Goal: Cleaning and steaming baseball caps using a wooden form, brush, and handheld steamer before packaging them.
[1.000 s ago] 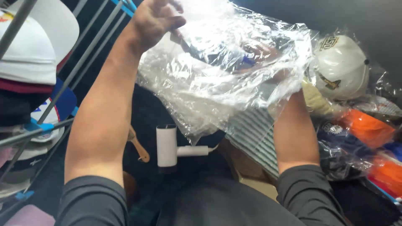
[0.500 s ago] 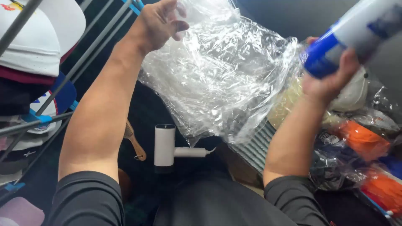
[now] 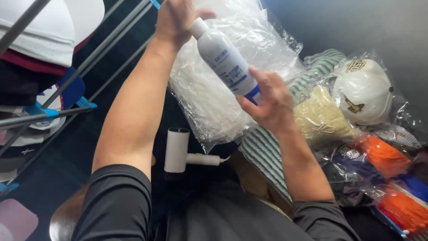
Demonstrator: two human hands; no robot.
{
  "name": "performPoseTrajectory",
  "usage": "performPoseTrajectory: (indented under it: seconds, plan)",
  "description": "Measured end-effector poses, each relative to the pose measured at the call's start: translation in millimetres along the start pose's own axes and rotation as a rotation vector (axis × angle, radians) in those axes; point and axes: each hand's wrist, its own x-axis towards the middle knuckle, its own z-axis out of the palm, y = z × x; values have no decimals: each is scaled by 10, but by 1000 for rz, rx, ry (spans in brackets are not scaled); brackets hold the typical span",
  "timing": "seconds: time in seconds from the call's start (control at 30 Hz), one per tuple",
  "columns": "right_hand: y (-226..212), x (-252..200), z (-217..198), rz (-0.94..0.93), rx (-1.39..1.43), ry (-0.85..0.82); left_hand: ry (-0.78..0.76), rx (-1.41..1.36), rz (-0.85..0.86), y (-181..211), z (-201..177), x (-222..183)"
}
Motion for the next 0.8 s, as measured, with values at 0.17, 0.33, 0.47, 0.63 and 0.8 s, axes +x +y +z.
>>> performPoseTrajectory:
  seconds: [0.17, 0.33, 0.47, 0.63, 0.8]
  plan:
    - [166, 16, 372, 23, -243, -27, -14, 77, -51, 174, -456, -266]
    - [141, 204, 539, -2, -462, -7, -319, 369, -279, 685, -368, -887]
    - [312, 191, 1131, 119, -337, -45, -521, 370, -429, 260, 160, -1091]
    - [115, 217, 941, 329, -342, -336, -674, 230, -557, 430, 75, -1033]
    - [-42, 429, 537, 181, -390, -131, -275, 424, -277, 573, -275, -929]
